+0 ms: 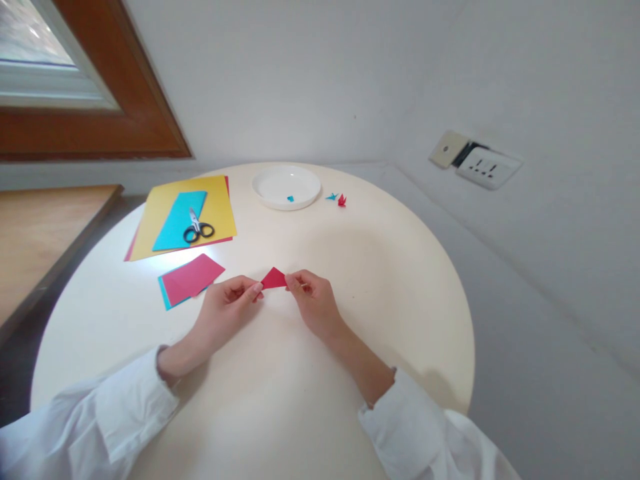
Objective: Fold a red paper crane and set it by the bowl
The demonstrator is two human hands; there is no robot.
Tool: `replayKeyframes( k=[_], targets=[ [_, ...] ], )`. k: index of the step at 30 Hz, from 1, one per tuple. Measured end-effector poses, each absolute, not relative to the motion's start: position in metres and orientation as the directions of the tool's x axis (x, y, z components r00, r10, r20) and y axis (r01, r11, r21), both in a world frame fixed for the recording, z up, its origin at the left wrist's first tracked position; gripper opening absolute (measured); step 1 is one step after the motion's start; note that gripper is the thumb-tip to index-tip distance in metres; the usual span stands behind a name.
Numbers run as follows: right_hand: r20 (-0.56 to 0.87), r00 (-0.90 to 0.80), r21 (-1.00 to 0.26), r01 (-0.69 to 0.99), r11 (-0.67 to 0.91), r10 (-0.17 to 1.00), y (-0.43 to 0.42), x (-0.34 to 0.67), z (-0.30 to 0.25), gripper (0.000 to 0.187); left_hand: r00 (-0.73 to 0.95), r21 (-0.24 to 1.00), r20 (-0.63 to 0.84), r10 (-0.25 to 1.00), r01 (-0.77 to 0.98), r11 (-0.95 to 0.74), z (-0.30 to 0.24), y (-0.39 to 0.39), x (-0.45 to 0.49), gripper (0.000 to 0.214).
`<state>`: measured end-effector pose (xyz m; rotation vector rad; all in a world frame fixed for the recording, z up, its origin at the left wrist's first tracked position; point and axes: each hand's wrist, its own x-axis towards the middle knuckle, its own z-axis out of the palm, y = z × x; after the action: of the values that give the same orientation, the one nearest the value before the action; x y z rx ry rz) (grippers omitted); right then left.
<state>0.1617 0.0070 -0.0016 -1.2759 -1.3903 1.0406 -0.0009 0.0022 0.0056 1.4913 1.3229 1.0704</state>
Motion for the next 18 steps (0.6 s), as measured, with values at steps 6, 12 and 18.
replayKeyframes(
  k=[6,12,18],
  targets=[
    [0.134,0.032,-0.958,0.260,0.121,0.990,0.0071,0.1642,-0.0050,0.030,0.064,0.977,-0.010,0.998,0.215,-0.004,0.0042,0.0029,0.0005,0.027],
    [0.147,0.035,-0.944,0.305,0.130,0.988,0.0061,0.1648,-0.0044,0.033,0.052,0.980,-0.066,0.996,0.192,0.055,0.0058,0.0026,0.0017,0.028],
    [0.103,0.020,-0.958,0.272,0.094,0.994,0.0050,0.1626,-0.0011,0.037,0.074,0.987,-0.105,0.992,0.127,0.095,0.0072,0.0008,0.0014,0.030]
  ],
)
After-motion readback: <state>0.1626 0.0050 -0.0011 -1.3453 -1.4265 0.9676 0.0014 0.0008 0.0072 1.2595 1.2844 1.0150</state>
